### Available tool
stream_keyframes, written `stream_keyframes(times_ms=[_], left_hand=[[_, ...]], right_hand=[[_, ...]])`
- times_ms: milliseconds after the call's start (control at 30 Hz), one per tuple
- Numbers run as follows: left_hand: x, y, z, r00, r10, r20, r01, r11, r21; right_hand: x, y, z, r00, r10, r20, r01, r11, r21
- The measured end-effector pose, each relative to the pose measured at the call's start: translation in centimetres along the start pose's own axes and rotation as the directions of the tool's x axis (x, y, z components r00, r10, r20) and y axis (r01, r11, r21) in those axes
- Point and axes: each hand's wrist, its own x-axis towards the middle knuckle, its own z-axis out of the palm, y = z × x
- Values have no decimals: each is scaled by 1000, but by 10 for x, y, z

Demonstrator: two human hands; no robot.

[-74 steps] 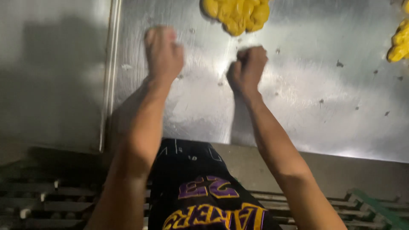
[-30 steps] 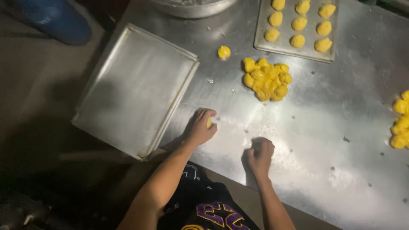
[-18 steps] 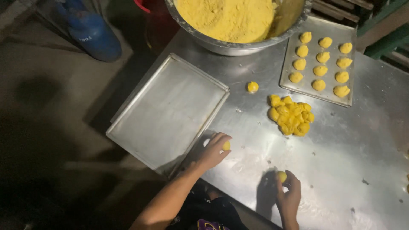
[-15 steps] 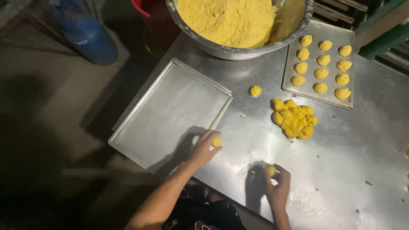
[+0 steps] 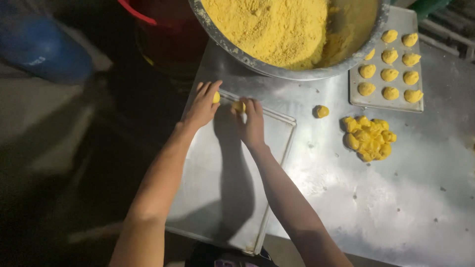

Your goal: The recorder is shaping yellow dough into small balls and placing them onto a baking tray.

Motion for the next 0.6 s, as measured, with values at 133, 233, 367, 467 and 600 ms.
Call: stream_keyframes(times_ms=[133,233,367,467,600], left_hand=[[11,17,-27,988,-86,126,89,996,-23],[7,19,-38,995,-35,98,36,999,-10],[3,1,-26,998,-51,27,54,992,-118],[-1,-1,-23,994,-105,37,109,981,-159],[-5,19,-40,987,-157,31,160,971,-176]], right_hand=[[18,27,46,994,27,110,-16,995,-95],[23,2,34,981,-149,120,151,988,-8],[22,14,44,991,-46,129,45,999,5],[20,12,53,986,38,161,-37,999,-12],[20,10,41,995,21,96,-18,999,-30]])
